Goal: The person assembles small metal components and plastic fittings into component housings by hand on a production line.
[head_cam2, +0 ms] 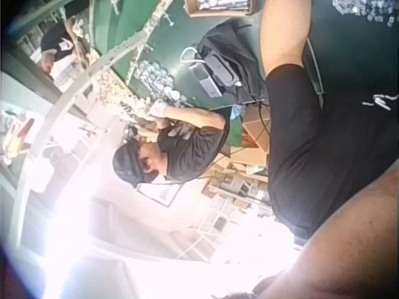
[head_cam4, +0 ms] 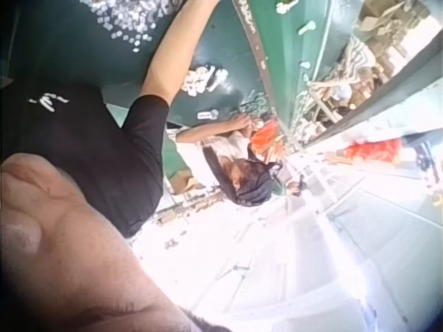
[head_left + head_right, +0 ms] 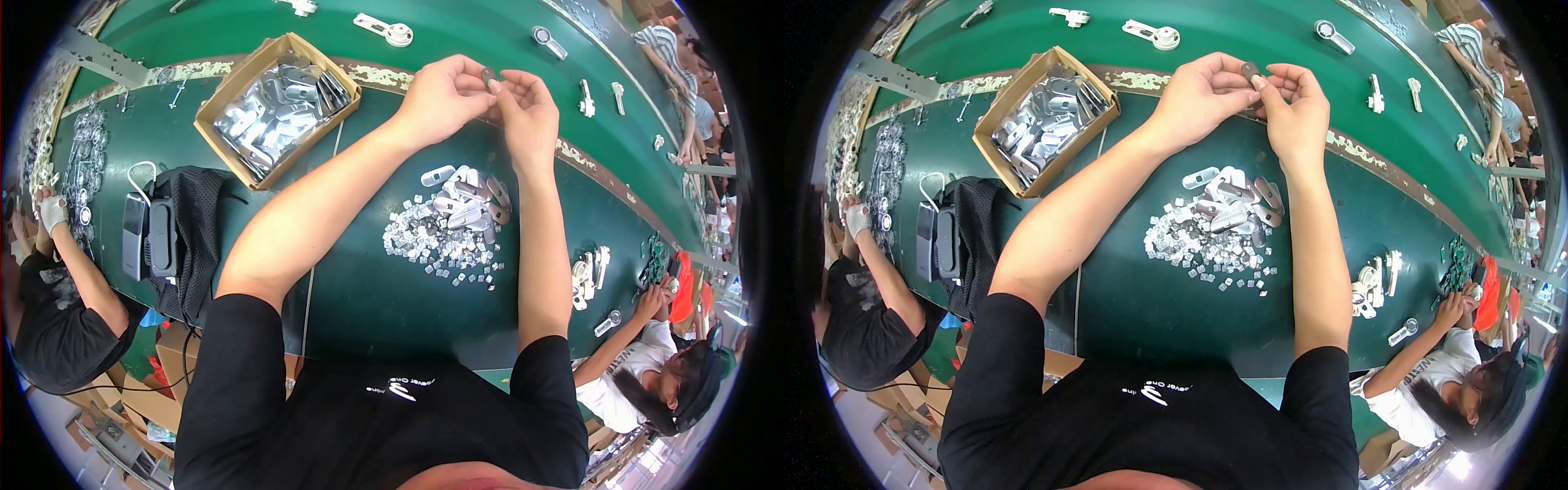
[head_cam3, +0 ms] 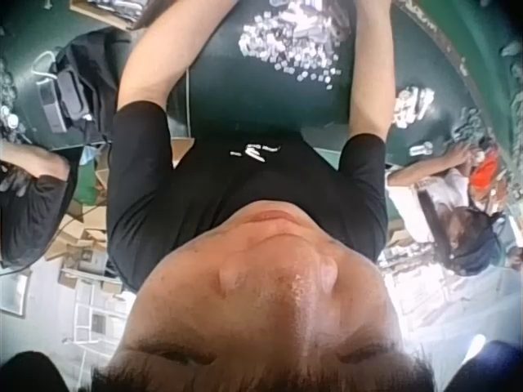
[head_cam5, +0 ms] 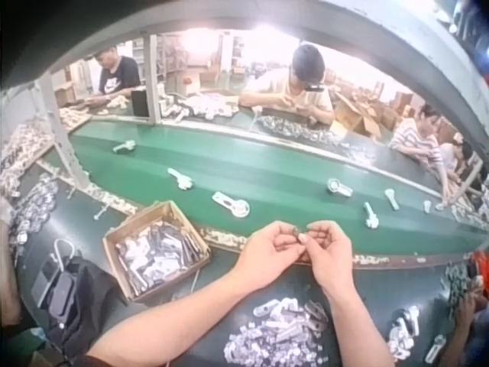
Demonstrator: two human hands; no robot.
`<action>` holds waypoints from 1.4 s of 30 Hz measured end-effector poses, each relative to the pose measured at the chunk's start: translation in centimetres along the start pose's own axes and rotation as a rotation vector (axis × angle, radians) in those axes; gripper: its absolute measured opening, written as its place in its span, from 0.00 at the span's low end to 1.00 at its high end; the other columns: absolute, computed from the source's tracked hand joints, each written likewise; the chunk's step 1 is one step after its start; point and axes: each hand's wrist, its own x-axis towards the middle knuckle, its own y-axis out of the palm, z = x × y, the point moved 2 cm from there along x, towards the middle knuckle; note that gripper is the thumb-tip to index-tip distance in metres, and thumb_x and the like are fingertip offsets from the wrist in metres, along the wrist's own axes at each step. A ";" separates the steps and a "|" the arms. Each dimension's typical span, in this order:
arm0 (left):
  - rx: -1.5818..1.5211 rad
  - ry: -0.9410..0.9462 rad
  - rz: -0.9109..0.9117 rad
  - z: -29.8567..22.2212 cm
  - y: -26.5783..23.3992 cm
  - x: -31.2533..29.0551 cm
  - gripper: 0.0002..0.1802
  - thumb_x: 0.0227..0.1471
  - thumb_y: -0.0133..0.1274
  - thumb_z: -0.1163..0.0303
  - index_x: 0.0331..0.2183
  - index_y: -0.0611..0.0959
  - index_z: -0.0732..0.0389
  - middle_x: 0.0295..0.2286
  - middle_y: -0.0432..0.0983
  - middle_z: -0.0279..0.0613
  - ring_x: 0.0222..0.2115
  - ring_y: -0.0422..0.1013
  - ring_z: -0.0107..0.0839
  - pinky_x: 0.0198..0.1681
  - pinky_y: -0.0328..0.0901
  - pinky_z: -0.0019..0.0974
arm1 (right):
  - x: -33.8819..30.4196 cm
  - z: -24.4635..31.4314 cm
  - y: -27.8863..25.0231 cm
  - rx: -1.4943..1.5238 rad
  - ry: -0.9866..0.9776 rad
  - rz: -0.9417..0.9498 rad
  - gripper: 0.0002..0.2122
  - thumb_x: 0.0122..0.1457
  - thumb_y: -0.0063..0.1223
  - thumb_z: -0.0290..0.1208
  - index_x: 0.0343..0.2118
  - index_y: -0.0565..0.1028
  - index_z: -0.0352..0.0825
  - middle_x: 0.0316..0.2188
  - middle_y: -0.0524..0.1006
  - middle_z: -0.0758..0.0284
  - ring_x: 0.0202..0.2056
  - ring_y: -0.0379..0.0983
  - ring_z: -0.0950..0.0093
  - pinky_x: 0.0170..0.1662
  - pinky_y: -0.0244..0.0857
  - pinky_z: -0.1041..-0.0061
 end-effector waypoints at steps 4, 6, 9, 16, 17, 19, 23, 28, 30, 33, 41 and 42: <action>-0.101 0.045 0.069 0.7 0.3 0.1 0.15 0.63 0.60 0.73 0.47 0.76 0.69 0.41 0.85 0.49 0.42 0.80 0.30 0.48 0.75 0.33 | 0.2 0.1 -0.3 0.178 0.190 0.026 0.09 0.64 0.62 0.24 0.44 0.77 0.27 0.36 0.81 0.65 0.32 0.78 0.81 0.33 0.75 0.81; -0.124 0.085 0.046 2.1 0.6 0.4 0.21 0.60 0.64 0.62 0.45 0.77 0.67 0.37 0.87 0.47 0.39 0.82 0.29 0.45 0.73 0.32 | 0.4 -0.3 -0.3 0.210 0.162 0.030 0.08 0.64 0.62 0.23 0.43 0.78 0.28 0.36 0.81 0.65 0.33 0.78 0.80 0.34 0.75 0.81; -0.008 0.105 -0.002 2.4 0.8 0.6 0.23 0.63 0.61 0.58 0.46 0.75 0.67 0.36 0.87 0.49 0.37 0.82 0.33 0.45 0.73 0.34 | 0.4 -1.1 -0.4 0.132 0.027 0.022 0.06 0.64 0.61 0.22 0.41 0.78 0.28 0.36 0.82 0.65 0.33 0.79 0.79 0.36 0.75 0.79; -0.045 0.144 -0.070 1.7 -0.2 1.1 0.16 0.59 0.64 0.66 0.42 0.81 0.68 0.33 0.86 0.47 0.35 0.82 0.30 0.41 0.74 0.34 | -0.2 1.9 -1.0 -0.521 -0.402 0.071 0.04 0.63 0.58 0.21 0.40 0.77 0.30 0.33 0.81 0.66 0.33 0.80 0.78 0.35 0.73 0.76; 0.039 0.108 -0.038 1.2 0.0 0.9 0.13 0.60 0.64 0.69 0.42 0.82 0.68 0.34 0.86 0.44 0.36 0.81 0.27 0.43 0.74 0.32 | 0.0 1.8 -1.6 -0.496 -0.424 0.112 0.03 0.64 0.57 0.21 0.39 0.77 0.30 0.31 0.81 0.66 0.30 0.79 0.79 0.33 0.72 0.76; 0.129 0.090 0.002 0.7 0.1 0.7 0.12 0.58 0.65 0.72 0.42 0.85 0.67 0.34 0.85 0.40 0.36 0.80 0.23 0.43 0.74 0.30 | -0.1 2.4 -2.8 -0.386 -0.185 0.281 0.03 0.64 0.55 0.20 0.39 0.76 0.29 0.28 0.79 0.67 0.28 0.77 0.80 0.32 0.71 0.77; 0.172 0.039 0.054 0.2 0.2 0.3 0.09 0.57 0.66 0.73 0.39 0.87 0.66 0.34 0.86 0.41 0.35 0.81 0.24 0.42 0.75 0.30 | -0.2 3.6 -3.8 -0.382 -0.064 0.438 0.04 0.65 0.53 0.18 0.39 0.78 0.26 0.28 0.79 0.66 0.28 0.76 0.80 0.32 0.73 0.78; 0.249 0.064 0.108 -0.4 0.8 -0.1 0.08 0.57 0.65 0.76 0.39 0.87 0.66 0.34 0.86 0.43 0.35 0.81 0.25 0.41 0.75 0.31 | -0.3 4.2 -5.0 -0.458 -0.048 0.518 0.08 0.64 0.52 0.17 0.43 0.80 0.25 0.33 0.82 0.62 0.32 0.80 0.77 0.37 0.75 0.75; 0.306 0.143 0.060 0.1 0.7 -0.3 0.08 0.58 0.63 0.75 0.40 0.87 0.65 0.35 0.84 0.46 0.36 0.82 0.32 0.41 0.75 0.34 | -0.5 4.1 -4.9 -0.447 -0.081 0.529 0.09 0.63 0.53 0.17 0.44 0.80 0.25 0.35 0.84 0.61 0.34 0.82 0.75 0.39 0.76 0.74; 0.611 0.376 -0.073 0.7 0.8 -0.7 0.09 0.55 0.62 0.73 0.40 0.88 0.60 0.34 0.79 0.47 0.38 0.78 0.48 0.42 0.73 0.44 | -0.3 5.7 -3.9 -0.454 -0.260 0.270 0.10 0.63 0.58 0.22 0.46 0.80 0.26 0.39 0.84 0.57 0.37 0.83 0.70 0.42 0.76 0.71; 0.722 0.528 0.125 0.6 1.9 -1.2 0.06 0.57 0.57 0.75 0.38 0.84 0.61 0.36 0.81 0.51 0.40 0.78 0.51 0.44 0.72 0.50 | 7.0 3.7 5.7 -0.985 -0.321 0.368 0.25 0.57 0.68 0.44 0.51 0.79 0.30 0.48 0.81 0.49 0.49 0.79 0.53 0.54 0.73 0.58; 0.692 0.479 0.110 0.7 1.9 -1.1 0.06 0.58 0.57 0.75 0.39 0.83 0.62 0.36 0.82 0.52 0.40 0.78 0.53 0.44 0.72 0.51 | 7.4 3.6 6.6 -1.047 -0.277 0.439 0.25 0.56 0.68 0.44 0.51 0.79 0.31 0.48 0.81 0.49 0.51 0.78 0.53 0.55 0.72 0.57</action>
